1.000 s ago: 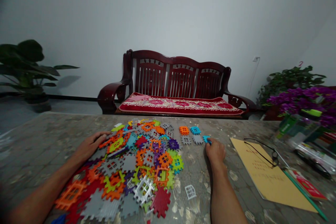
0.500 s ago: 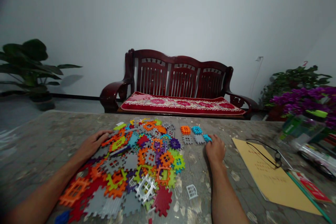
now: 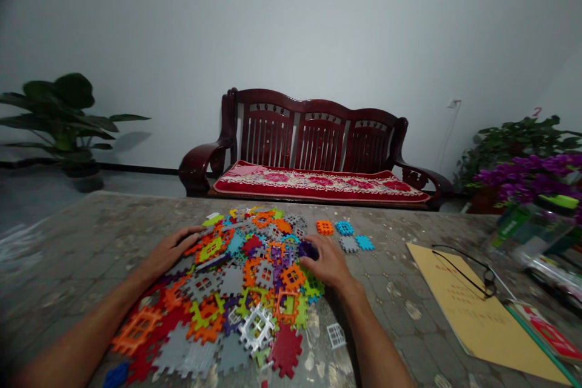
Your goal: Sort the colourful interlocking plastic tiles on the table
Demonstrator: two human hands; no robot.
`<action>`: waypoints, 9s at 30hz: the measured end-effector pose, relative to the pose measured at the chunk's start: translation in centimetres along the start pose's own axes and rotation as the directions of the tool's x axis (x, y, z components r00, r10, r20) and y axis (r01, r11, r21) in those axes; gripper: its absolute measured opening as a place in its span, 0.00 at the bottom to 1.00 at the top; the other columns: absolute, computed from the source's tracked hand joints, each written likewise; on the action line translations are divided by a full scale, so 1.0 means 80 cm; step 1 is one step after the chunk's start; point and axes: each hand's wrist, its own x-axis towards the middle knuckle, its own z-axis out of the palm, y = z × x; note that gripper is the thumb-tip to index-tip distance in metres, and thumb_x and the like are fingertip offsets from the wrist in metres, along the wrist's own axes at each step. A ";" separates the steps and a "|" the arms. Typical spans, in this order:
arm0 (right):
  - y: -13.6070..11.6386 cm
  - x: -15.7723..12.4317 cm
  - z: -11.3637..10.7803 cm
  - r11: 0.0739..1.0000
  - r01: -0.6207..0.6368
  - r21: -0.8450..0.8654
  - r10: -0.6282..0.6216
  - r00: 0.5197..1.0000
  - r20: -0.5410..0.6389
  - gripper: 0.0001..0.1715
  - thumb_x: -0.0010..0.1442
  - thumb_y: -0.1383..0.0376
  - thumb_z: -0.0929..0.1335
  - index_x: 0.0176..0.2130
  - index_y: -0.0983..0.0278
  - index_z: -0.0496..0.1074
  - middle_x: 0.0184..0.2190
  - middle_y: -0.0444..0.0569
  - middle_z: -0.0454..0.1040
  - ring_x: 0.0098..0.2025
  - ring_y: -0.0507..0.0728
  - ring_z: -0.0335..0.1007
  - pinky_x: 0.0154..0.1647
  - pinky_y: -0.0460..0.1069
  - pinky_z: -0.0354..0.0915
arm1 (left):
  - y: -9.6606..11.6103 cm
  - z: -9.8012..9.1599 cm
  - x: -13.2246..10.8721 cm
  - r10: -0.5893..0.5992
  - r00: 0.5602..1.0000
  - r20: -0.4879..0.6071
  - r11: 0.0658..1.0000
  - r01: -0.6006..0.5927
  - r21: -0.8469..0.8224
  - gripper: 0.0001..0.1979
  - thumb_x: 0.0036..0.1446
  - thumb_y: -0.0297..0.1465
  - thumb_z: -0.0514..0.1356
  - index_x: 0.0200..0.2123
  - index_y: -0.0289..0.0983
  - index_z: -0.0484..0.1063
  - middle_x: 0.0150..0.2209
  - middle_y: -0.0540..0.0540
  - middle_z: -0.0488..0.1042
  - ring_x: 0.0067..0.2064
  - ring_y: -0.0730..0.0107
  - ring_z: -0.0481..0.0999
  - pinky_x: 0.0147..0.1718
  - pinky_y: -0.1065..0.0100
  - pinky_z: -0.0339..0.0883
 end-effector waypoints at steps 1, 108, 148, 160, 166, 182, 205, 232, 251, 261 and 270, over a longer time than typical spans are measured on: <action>-0.005 -0.001 0.000 1.000 0.005 -0.020 -0.004 0.999 0.032 0.29 0.50 0.59 0.71 0.52 0.59 0.74 0.50 0.51 0.76 0.53 0.63 0.69 0.56 0.56 0.62 | 0.002 -0.001 -0.001 -0.003 1.000 0.008 1.000 0.003 -0.028 0.30 0.54 0.53 0.51 0.50 0.41 0.75 0.51 0.45 0.78 0.52 0.54 0.75 0.55 0.58 0.66; 0.023 0.019 0.051 0.937 -0.168 0.306 0.283 0.880 -0.383 0.23 0.52 0.64 0.64 0.47 0.63 0.76 0.45 0.51 0.78 0.49 0.60 0.73 0.56 0.57 0.64 | -0.001 0.002 0.001 -0.004 0.999 -0.040 1.000 0.005 0.026 0.30 0.53 0.53 0.52 0.49 0.40 0.76 0.49 0.43 0.79 0.49 0.54 0.78 0.52 0.58 0.69; -0.046 -0.002 0.023 0.978 -0.066 -0.198 0.040 0.991 -0.130 0.09 0.54 0.64 0.69 0.38 0.57 0.78 0.40 0.47 0.78 0.46 0.61 0.67 0.50 0.53 0.59 | 0.000 0.003 0.002 -0.008 1.000 -0.027 0.999 0.009 0.033 0.30 0.55 0.53 0.51 0.50 0.40 0.75 0.51 0.42 0.78 0.51 0.54 0.76 0.54 0.56 0.66; -0.020 0.010 0.032 0.930 -0.032 0.366 0.174 0.917 -0.360 0.11 0.53 0.63 0.63 0.35 0.62 0.73 0.38 0.50 0.78 0.43 0.58 0.73 0.47 0.53 0.67 | -0.004 0.004 0.004 -0.015 0.999 -0.038 0.998 0.017 0.056 0.30 0.54 0.53 0.51 0.49 0.39 0.76 0.50 0.42 0.78 0.51 0.54 0.76 0.53 0.58 0.67; 0.000 0.009 0.039 0.918 -0.061 0.392 0.205 0.918 -0.338 0.20 0.48 0.70 0.60 0.39 0.62 0.74 0.41 0.50 0.78 0.43 0.57 0.75 0.50 0.54 0.69 | 0.000 0.003 0.001 -0.004 0.999 -0.044 0.999 0.006 0.047 0.29 0.55 0.52 0.51 0.49 0.40 0.76 0.50 0.43 0.79 0.50 0.54 0.76 0.53 0.58 0.68; -0.023 0.001 0.023 0.999 -0.054 -0.002 0.054 0.998 -0.043 0.34 0.48 0.66 0.71 0.55 0.58 0.72 0.52 0.49 0.76 0.54 0.62 0.69 0.58 0.56 0.62 | -0.004 0.004 0.002 0.002 1.000 -0.031 0.999 -0.001 0.035 0.29 0.55 0.53 0.52 0.49 0.41 0.76 0.50 0.43 0.78 0.50 0.54 0.77 0.52 0.58 0.68; -0.027 0.003 0.018 0.979 -0.032 0.202 0.046 0.997 -0.067 0.23 0.47 0.69 0.69 0.45 0.59 0.78 0.39 0.47 0.75 0.41 0.56 0.71 0.45 0.51 0.66 | -0.002 0.002 0.001 0.000 0.999 -0.040 0.999 0.001 0.047 0.30 0.55 0.53 0.52 0.50 0.41 0.76 0.50 0.43 0.78 0.51 0.54 0.77 0.52 0.58 0.68; 0.100 -0.012 -0.012 0.866 -0.232 0.443 0.390 0.869 -0.306 0.18 0.46 0.53 0.69 0.32 0.62 0.78 0.30 0.49 0.79 0.34 0.59 0.74 0.38 0.52 0.68 | -0.004 0.004 0.004 -0.005 0.999 -0.039 0.998 0.007 0.055 0.30 0.54 0.53 0.52 0.49 0.40 0.76 0.50 0.43 0.79 0.51 0.53 0.77 0.53 0.57 0.68; 0.080 -0.038 -0.031 0.940 -0.328 -0.096 0.313 0.938 -0.147 0.26 0.48 0.62 0.70 0.49 0.59 0.74 0.44 0.48 0.76 0.44 0.58 0.73 0.47 0.51 0.66 | -0.006 0.005 0.003 0.002 1.000 -0.030 0.999 0.000 0.051 0.29 0.56 0.52 0.52 0.50 0.40 0.75 0.51 0.44 0.78 0.51 0.54 0.76 0.53 0.59 0.68; 0.077 -0.037 -0.025 0.926 -0.346 -0.152 0.331 0.937 -0.114 0.30 0.52 0.57 0.69 0.54 0.61 0.71 0.38 0.47 0.76 0.39 0.57 0.72 0.41 0.50 0.65 | -0.003 0.005 0.003 -0.023 0.999 -0.041 0.999 0.024 0.038 0.30 0.53 0.53 0.52 0.50 0.40 0.75 0.52 0.43 0.78 0.52 0.53 0.76 0.54 0.57 0.67; 0.067 -0.038 -0.024 0.921 -0.341 -0.188 0.314 0.936 -0.161 0.25 0.53 0.56 0.68 0.50 0.61 0.73 0.36 0.46 0.75 0.36 0.56 0.72 0.37 0.48 0.64 | 0.002 0.004 0.002 -0.013 1.000 -0.028 0.999 0.014 0.047 0.30 0.55 0.53 0.51 0.49 0.41 0.76 0.51 0.43 0.78 0.51 0.53 0.76 0.53 0.57 0.67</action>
